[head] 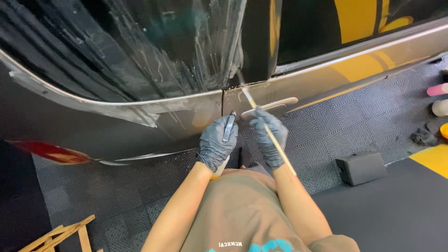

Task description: The recorder applies tinting film to a car window using a spray bottle and a brush-like tool.

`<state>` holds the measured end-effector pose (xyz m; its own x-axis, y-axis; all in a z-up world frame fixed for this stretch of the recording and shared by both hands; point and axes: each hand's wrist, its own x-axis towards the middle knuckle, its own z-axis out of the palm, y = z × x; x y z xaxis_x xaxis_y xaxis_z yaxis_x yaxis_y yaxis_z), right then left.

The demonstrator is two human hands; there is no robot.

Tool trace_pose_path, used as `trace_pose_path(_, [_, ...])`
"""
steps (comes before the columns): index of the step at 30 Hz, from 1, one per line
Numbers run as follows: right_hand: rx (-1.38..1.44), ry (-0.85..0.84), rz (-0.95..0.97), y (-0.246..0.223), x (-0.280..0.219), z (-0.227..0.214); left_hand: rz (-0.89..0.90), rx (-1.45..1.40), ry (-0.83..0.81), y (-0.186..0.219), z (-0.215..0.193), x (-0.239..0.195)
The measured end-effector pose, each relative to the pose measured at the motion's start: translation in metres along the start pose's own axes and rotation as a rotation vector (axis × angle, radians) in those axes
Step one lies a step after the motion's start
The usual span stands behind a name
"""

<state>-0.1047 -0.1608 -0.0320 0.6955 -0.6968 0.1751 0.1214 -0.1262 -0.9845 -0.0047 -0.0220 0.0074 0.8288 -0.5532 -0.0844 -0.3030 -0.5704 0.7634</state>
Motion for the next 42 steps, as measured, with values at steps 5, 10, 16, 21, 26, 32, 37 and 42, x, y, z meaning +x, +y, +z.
trace_pose_path(5, [0.049, 0.231, 0.115, 0.004, 0.013, -0.013, 0.037, 0.003, 0.036, 0.005, 0.001, 0.002])
trace_pose_path(10, [-0.067, 0.163, 0.089, 0.003, 0.019, -0.021, 0.024, -0.014, -0.007, 0.014, 0.003, 0.003])
trace_pose_path(16, [0.007, 0.194, 0.151, 0.016, 0.024, -0.041, 0.039, 0.039, -0.01, 0.012, 0.014, 0.005])
trace_pose_path(21, [0.027, 0.078, 0.154, 0.006, 0.033, -0.055, 0.041, -0.002, 0.034, 0.021, 0.018, 0.009])
trace_pose_path(26, [0.143, 0.17, 0.104, 0.028, 0.042, -0.074, 0.041, 0.053, 0.04, 0.015, 0.03, 0.013])
trace_pose_path(32, [0.132, 0.148, 0.075, 0.022, 0.05, -0.086, 0.049, 0.07, 0.057, 0.02, 0.038, 0.012])
trace_pose_path(37, [0.172, 0.231, 0.101, 0.026, 0.057, -0.098, 0.048, -0.016, 0.084, 0.036, 0.035, 0.008])
trace_pose_path(42, [-0.071, 0.109, 0.015, 0.041, 0.052, -0.113, 0.029, 0.002, 0.089, 0.034, 0.042, 0.005])
